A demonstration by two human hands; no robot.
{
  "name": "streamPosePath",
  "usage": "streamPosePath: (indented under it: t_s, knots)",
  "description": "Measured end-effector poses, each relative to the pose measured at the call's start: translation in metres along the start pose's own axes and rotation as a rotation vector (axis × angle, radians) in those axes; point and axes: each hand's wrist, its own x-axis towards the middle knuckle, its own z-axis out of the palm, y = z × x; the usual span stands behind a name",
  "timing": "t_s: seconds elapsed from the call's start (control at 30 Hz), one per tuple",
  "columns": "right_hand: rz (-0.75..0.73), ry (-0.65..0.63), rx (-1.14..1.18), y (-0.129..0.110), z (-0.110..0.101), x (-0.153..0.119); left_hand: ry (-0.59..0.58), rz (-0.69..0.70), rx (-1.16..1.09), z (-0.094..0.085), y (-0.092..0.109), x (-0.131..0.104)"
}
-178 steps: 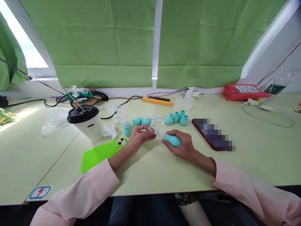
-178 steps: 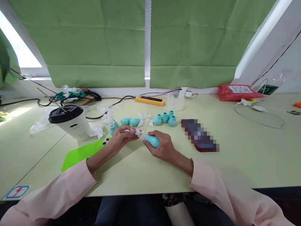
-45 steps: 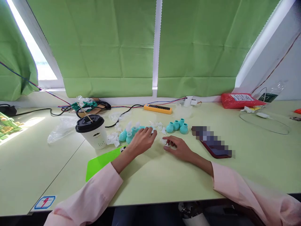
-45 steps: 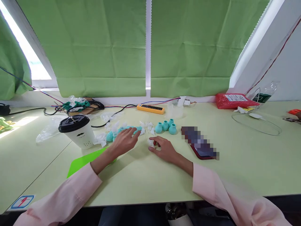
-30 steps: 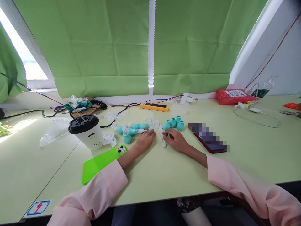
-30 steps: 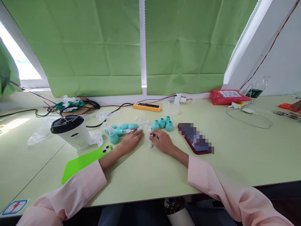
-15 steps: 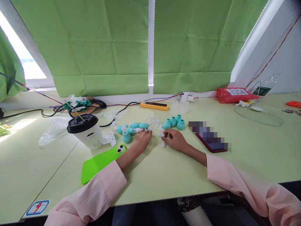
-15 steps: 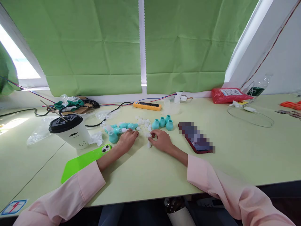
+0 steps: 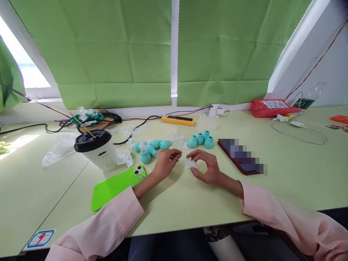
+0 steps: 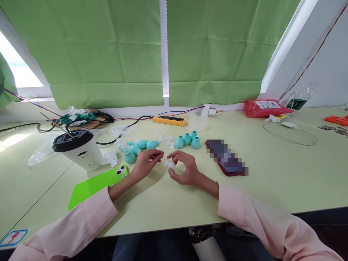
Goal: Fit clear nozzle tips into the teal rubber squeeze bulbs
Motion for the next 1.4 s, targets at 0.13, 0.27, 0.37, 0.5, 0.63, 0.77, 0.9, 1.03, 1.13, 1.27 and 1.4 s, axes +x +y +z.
streamPosePath:
  t_s: [0.13, 0.27, 0.37, 0.5, 0.63, 0.77, 0.9, 1.03, 1.13, 1.27, 1.4]
  knots:
    - [0.186, -0.278, 0.212, -0.010, 0.007, -0.009, 0.045, -0.171, -0.464, 0.001, -0.004, -0.003]
    - [0.459, -0.293, 0.257, 0.000, 0.012, -0.009, 0.022, -0.306, -0.688, -0.001, -0.002, -0.004]
    - [0.558, -0.208, 0.345, 0.008, 0.012, -0.008, 0.013, -0.395, -0.806, -0.003, 0.006, -0.007]
    - [0.694, -0.124, 0.630, 0.009, 0.013, -0.007, -0.022, -0.410, -0.873, -0.003, 0.014, -0.014]
    - [0.752, -0.103, 0.769, 0.007, 0.013, -0.006, -0.109, -0.407, -0.915, -0.004, 0.013, -0.022]
    - [0.755, -0.111, 0.821, 0.008, 0.012, -0.005, -0.198, -0.447, -1.022, -0.007, 0.008, -0.025]
    - [0.767, -0.112, 0.831, 0.011, 0.012, -0.005, -0.219, -0.517, -1.101, -0.009, 0.004, -0.025]
    - [0.747, -0.108, 0.810, 0.008, 0.013, -0.005, -0.181, -0.521, -1.074, -0.009, 0.004, -0.025]
    - [0.708, -0.088, 0.756, 0.005, 0.014, -0.004, -0.129, -0.500, -1.013, -0.007, 0.002, -0.026]
    - [0.675, -0.072, 0.700, 0.003, 0.014, -0.005, -0.089, -0.470, -0.957, -0.004, -0.001, -0.028]
    - [0.643, -0.049, 0.654, 0.003, 0.015, -0.006, -0.046, -0.450, -0.909, -0.004, 0.001, -0.028]
